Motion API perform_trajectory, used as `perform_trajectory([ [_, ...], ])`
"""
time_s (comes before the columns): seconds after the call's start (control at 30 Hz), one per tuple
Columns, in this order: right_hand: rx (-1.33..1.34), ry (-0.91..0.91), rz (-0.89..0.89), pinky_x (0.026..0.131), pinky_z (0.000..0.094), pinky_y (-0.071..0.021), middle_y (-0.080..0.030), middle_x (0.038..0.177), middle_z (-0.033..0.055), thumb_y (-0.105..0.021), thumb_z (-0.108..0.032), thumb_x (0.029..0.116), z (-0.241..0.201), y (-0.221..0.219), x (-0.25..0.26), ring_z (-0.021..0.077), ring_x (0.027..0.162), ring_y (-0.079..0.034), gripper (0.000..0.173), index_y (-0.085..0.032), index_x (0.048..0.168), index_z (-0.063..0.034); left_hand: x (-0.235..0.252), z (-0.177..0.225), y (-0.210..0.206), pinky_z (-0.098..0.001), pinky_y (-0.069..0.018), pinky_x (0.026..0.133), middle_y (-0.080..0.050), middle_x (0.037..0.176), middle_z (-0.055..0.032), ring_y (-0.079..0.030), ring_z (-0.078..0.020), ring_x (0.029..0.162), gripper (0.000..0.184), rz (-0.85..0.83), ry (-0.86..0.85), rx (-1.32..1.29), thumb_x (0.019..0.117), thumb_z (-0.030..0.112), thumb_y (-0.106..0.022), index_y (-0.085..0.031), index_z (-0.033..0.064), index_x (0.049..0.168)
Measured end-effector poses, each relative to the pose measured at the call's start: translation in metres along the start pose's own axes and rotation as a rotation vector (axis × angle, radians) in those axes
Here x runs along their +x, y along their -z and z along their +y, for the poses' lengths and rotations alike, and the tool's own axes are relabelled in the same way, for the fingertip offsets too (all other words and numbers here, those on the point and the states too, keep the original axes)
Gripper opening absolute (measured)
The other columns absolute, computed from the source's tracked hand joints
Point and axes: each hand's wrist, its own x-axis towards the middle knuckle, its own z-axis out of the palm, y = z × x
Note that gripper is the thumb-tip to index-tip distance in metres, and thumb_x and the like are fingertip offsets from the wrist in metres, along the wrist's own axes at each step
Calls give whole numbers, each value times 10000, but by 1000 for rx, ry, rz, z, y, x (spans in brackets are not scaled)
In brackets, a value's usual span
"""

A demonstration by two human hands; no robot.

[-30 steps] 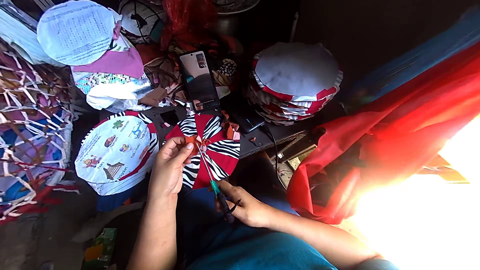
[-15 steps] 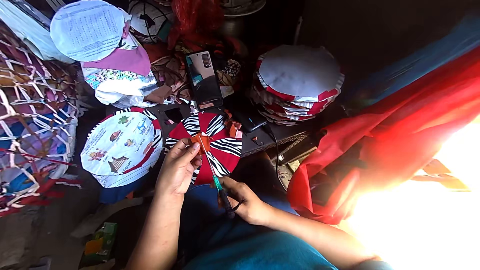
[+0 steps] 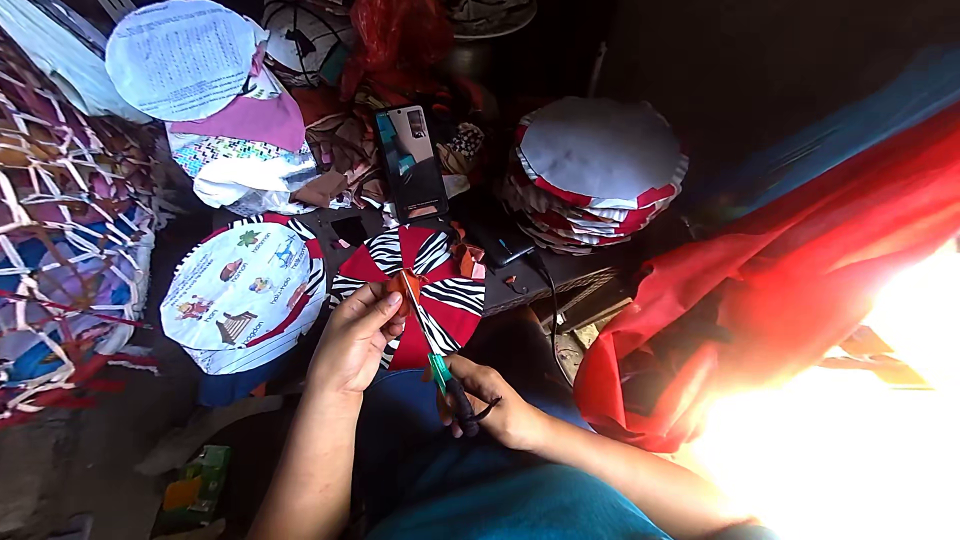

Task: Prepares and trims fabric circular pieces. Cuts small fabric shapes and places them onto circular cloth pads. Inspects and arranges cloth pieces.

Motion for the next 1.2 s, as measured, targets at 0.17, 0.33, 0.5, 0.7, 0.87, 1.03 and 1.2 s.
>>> perform_trajectory([
  [0.17,12,3,16,591,146,-492,-603,842,-66,-468,-243,1049,-1,0,0,-35,693,-581,355,-525,1242,49,-2,-2,1,-164,-557,658,-679,764,4,-648,-37,666,247,-67,14,2,995,-64,-453,-647,77,934],
  [0.33,94,14,8,616,142,-504,-598,847,-88,-469,-250,1061,-1,-1,-1,-42,713,-588,348,-529,1245,39,0,-5,5,-183,-565,733,-711,878,2,-675,-44,766,224,-119,-15,-4,989,7,-447,-645,112,988],
  [0.5,240,26,-51,619,165,-523,-613,815,-107,-506,-341,1062,1,1,-1,-20,705,-611,359,-550,1251,-38,2,-11,7,-285,-597,892,-764,1093,-120,-751,-174,976,125,-297,2,-252,984,150,-613,-687,114,1078],
  [0.7,369,49,-117,623,170,-531,-643,814,-99,-543,-432,1044,3,0,-3,-6,711,-631,407,-581,1252,-85,3,-13,7,-241,-607,806,-762,956,-43,-734,-98,845,132,-321,-40,-392,878,228,-788,-762,170,994],
  [0.87,404,41,-102,619,170,-530,-646,813,-98,-542,-411,1048,3,0,-3,-1,703,-632,377,-583,1247,-93,2,-13,7,-219,-600,767,-727,886,-16,-703,-69,781,158,-208,-32,-290,979,77,-570,-712,146,986],
  [1.03,389,40,-64,600,164,-517,-624,800,-116,-526,-268,1062,4,0,-3,-15,674,-609,253,-583,1227,-85,1,-9,8,-188,-580,734,-709,841,13,-678,-40,744,278,-146,-62,-92,997,-24,-423,-662,119,997],
  [1.2,135,-88,-54,603,176,-537,-610,866,-76,-472,-503,1034,0,4,-4,0,718,-622,541,-493,1265,-14,6,-5,13,-225,-584,780,-693,884,38,-688,-36,789,307,74,-224,319,944,-89,-560,-538,45,1220],
])
